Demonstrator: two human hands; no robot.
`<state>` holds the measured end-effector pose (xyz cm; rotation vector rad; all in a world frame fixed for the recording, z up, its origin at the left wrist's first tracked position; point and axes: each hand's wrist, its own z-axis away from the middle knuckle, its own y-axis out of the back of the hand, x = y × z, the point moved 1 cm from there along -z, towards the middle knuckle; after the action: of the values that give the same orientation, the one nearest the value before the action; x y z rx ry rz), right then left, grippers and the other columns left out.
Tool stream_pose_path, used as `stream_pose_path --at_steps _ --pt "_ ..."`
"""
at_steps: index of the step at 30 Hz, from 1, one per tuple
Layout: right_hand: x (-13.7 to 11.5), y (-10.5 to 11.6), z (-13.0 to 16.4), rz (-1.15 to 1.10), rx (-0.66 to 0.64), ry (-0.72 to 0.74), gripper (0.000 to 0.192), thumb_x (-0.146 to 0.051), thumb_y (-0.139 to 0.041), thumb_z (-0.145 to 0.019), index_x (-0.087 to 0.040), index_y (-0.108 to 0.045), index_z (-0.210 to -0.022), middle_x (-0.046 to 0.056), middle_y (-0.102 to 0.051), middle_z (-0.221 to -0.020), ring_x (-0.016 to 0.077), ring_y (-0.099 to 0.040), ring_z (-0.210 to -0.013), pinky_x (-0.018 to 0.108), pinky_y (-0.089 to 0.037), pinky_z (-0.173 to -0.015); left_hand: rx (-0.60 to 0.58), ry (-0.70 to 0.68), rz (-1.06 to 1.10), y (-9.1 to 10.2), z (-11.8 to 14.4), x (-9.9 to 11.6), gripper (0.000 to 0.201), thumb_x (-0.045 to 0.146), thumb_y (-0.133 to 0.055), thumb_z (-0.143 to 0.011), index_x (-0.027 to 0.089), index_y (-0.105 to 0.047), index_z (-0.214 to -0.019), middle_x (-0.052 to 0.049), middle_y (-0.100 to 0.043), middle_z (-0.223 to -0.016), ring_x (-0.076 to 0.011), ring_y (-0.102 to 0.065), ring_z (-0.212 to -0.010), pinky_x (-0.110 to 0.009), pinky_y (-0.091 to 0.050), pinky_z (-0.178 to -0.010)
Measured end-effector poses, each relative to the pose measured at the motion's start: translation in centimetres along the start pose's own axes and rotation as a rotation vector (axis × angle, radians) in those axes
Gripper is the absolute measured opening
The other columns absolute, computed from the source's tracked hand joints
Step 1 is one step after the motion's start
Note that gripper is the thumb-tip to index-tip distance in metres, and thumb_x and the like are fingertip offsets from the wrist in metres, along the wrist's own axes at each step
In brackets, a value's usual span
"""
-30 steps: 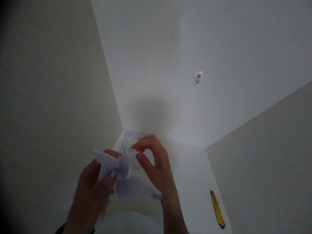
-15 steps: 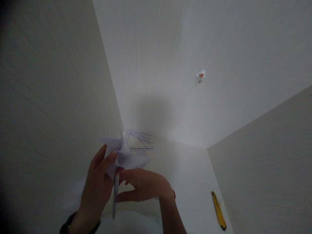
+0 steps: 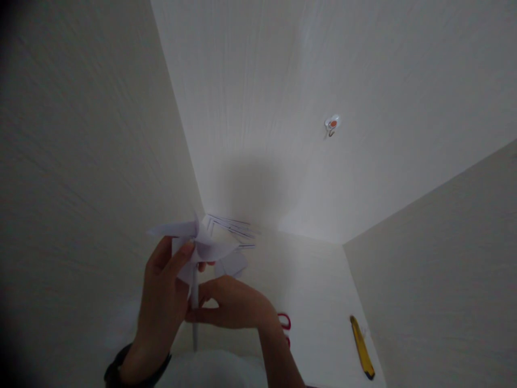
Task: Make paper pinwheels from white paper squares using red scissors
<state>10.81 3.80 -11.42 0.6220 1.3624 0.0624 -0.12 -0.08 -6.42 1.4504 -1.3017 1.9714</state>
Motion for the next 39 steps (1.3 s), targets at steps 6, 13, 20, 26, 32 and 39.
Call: stream_pose_path --at_steps 6,13,20,26,32,39 --pt "0.1 -0.1 -0.1 -0.065 0.075 -0.019 0.007 -0.019 -0.068 -0.087 -0.017 -0.075 -0.088 0.005 -0.078 -0.090 0.0182 -0.072 -0.085 0.028 -0.053 -0.080 0.052 -0.039 0.017 0.2 -0.7 -0.3 0.015 0.030 -0.077 -0.072 0.020 -0.066 -0.074 0.008 -0.059 -0.055 -0.0066 -0.056 -0.047 -0.014 -0.048 -0.047" --pt "0.2 0.0 -0.1 -0.126 0.139 -0.028 0.006 -0.016 -0.069 -0.085 -0.015 -0.075 -0.086 0.006 -0.078 -0.087 0.0178 -0.072 -0.083 0.027 -0.053 -0.079 0.009 -0.023 -0.053 0.1 -0.7 0.0 0.016 0.035 -0.072 -0.078 0.021 -0.065 -0.082 0.006 -0.065 -0.058 -0.0099 -0.060 -0.051 -0.017 -0.047 -0.047" --pt "-0.2 0.2 -0.2 -0.196 0.237 -0.059 0.012 -0.010 -0.067 -0.084 -0.018 -0.076 -0.082 0.002 -0.078 -0.080 0.0168 -0.072 -0.079 0.027 -0.054 -0.078 -0.061 -0.012 -0.114 0.7 -0.7 -0.3 0.030 0.042 -0.061 -0.086 0.020 -0.062 -0.106 -0.001 -0.075 -0.077 -0.0154 -0.066 -0.064 -0.022 -0.049 -0.054" --pt "-0.3 0.5 -0.2 -0.243 0.336 -0.066 0.015 -0.016 -0.064 -0.087 -0.018 -0.076 -0.077 0.002 -0.078 -0.079 0.0178 -0.072 -0.078 0.029 -0.054 -0.078 -0.173 0.106 -0.229 2.0 -0.7 -2.0 0.026 0.041 -0.065 -0.084 0.019 -0.070 -0.096 -0.007 -0.077 -0.095 -0.0207 -0.071 -0.083 -0.026 -0.054 -0.064" --pt "0.6 0.3 0.1 -0.289 0.384 -0.080 0.011 -0.019 -0.068 -0.084 -0.020 -0.077 -0.077 0.002 -0.077 -0.080 0.0193 -0.071 -0.081 0.032 -0.052 -0.082 -0.176 0.187 -0.248 3.6 -1.1 -4.1 0.020 0.035 -0.077 -0.072 0.018 -0.074 -0.083 -0.004 -0.077 -0.076 -0.0174 -0.069 -0.064 -0.023 -0.051 -0.054" --pt "2.2 2.9 1.6 -0.444 0.553 -0.078 0.009 -0.027 -0.070 -0.081 -0.022 -0.073 -0.088 0.003 -0.074 -0.088 0.0180 -0.068 -0.086 0.034 -0.051 -0.083 -0.136 0.228 -0.245 4.5 -1.2 -4.5 0.016 0.030 -0.079 -0.070 0.019 -0.077 -0.081 -0.003 -0.077 -0.075 -0.0180 -0.071 -0.072 -0.026 -0.054 -0.072"
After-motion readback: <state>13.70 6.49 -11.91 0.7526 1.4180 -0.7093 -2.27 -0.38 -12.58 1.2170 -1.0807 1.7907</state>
